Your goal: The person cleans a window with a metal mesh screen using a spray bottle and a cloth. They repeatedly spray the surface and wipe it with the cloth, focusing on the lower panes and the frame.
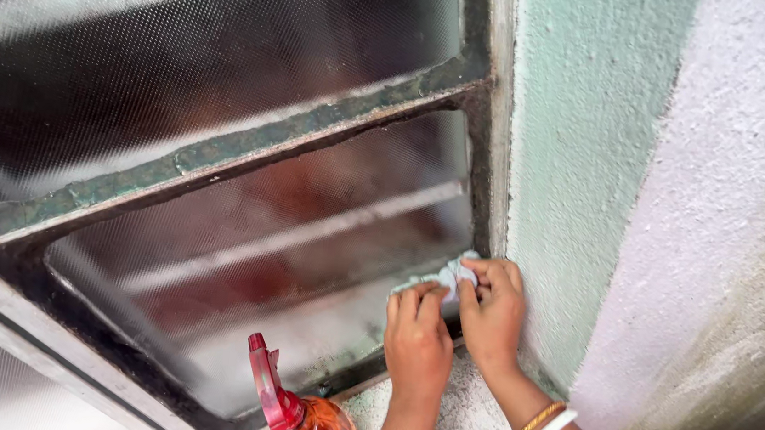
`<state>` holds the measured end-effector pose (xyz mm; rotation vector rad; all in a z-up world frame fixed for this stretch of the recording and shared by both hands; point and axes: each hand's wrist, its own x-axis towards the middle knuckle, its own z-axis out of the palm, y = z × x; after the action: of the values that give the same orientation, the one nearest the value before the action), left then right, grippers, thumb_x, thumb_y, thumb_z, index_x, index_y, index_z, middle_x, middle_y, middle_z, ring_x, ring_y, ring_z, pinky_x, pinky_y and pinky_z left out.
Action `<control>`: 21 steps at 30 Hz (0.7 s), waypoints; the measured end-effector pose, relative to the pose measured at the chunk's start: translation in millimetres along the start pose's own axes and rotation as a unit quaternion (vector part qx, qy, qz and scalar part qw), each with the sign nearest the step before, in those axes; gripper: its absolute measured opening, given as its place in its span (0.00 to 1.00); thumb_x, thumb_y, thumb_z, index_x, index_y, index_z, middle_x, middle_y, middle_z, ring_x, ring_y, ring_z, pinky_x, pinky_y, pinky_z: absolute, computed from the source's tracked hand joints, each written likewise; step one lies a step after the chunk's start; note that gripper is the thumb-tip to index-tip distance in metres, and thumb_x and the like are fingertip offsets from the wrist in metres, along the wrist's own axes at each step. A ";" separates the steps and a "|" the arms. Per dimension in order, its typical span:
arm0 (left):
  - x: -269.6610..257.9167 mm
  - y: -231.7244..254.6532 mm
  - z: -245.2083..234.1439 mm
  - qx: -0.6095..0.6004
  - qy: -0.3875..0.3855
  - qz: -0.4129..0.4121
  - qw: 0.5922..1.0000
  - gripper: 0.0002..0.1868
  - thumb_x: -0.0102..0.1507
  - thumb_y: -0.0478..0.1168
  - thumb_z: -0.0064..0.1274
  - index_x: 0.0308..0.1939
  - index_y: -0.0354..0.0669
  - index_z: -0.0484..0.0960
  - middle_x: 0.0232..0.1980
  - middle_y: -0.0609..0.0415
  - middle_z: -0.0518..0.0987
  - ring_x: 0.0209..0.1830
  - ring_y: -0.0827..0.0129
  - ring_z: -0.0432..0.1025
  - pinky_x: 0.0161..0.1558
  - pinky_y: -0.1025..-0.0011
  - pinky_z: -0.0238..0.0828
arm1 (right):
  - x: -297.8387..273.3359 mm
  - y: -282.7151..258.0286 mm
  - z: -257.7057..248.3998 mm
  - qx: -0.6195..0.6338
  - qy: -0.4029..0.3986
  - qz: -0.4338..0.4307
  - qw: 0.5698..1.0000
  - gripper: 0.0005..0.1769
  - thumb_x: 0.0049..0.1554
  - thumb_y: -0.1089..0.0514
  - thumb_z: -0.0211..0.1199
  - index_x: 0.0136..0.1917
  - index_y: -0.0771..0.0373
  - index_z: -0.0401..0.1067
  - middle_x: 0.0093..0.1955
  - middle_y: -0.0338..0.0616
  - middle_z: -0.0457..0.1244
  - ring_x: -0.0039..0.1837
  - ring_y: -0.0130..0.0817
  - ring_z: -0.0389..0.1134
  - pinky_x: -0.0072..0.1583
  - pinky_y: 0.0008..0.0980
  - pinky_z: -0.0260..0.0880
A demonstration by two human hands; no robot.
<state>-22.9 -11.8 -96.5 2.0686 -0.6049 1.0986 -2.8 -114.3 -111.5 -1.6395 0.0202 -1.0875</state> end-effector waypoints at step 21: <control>-0.1 -13.9 6.9 -0.012 0.029 0.037 0.999 0.22 0.52 0.22 0.53 0.48 0.41 0.84 0.52 0.53 0.81 0.53 0.55 0.74 0.56 0.59 0.73 | -3.4 19.1 5.6 0.006 -0.019 -0.017 1.000 0.17 0.57 0.75 0.58 0.57 0.66 0.77 0.58 0.46 0.59 0.50 0.27 0.64 0.47 0.22 0.69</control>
<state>-10.0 -8.1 -104.4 2.0006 -0.6686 1.1837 8.4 -115.6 -128.2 -1.6544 -0.0385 -1.0812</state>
